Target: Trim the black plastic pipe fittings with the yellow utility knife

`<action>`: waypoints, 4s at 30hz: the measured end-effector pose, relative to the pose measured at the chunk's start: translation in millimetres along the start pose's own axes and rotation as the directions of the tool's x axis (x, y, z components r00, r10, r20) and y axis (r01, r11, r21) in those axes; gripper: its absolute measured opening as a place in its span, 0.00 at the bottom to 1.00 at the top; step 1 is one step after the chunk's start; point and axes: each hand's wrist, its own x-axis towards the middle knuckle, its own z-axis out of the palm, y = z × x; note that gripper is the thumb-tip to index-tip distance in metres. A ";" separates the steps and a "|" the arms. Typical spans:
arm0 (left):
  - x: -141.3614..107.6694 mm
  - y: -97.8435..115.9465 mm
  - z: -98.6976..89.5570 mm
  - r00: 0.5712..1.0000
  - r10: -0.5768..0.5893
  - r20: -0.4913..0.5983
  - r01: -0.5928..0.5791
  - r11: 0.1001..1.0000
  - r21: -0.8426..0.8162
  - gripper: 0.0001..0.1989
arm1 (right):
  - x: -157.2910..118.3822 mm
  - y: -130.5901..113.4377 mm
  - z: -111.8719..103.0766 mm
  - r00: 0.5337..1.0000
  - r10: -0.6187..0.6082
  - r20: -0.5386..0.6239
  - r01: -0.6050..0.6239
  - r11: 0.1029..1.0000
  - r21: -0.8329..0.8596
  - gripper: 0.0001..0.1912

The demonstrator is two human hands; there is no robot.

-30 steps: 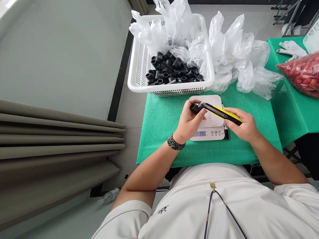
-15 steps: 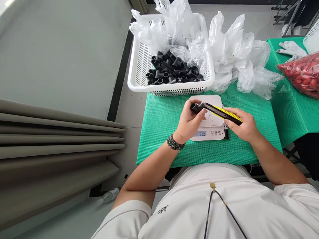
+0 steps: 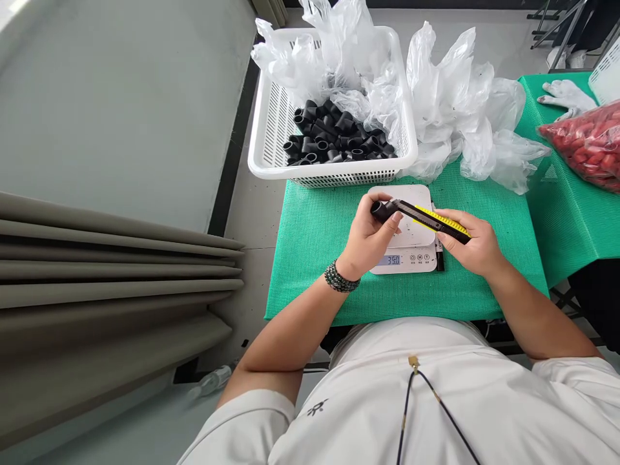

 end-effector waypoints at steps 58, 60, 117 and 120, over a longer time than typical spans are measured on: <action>1.2 6.4 0.8 0.997 -0.025 -0.072 0.017 0.993 -0.116 0.31 | -2.1 6.2 2.2 0.999 -0.015 0.029 0.016 1.000 -0.019 0.18; 1.2 6.3 0.8 0.997 -0.024 -0.075 0.016 0.994 -0.113 0.31 | -1.9 5.6 2.0 0.999 -0.018 0.033 0.018 1.000 -0.024 0.18; -2.8 2.6 -1.2 0.997 -0.002 0.075 0.011 0.992 -0.126 0.33 | -1.4 4.1 -0.9 1.000 -0.020 0.001 0.020 1.000 0.004 0.18; -2.6 3.5 -1.3 0.997 -0.005 0.077 0.015 0.992 -0.125 0.34 | -1.2 3.8 -1.0 1.000 -0.029 0.000 0.029 1.000 0.012 0.18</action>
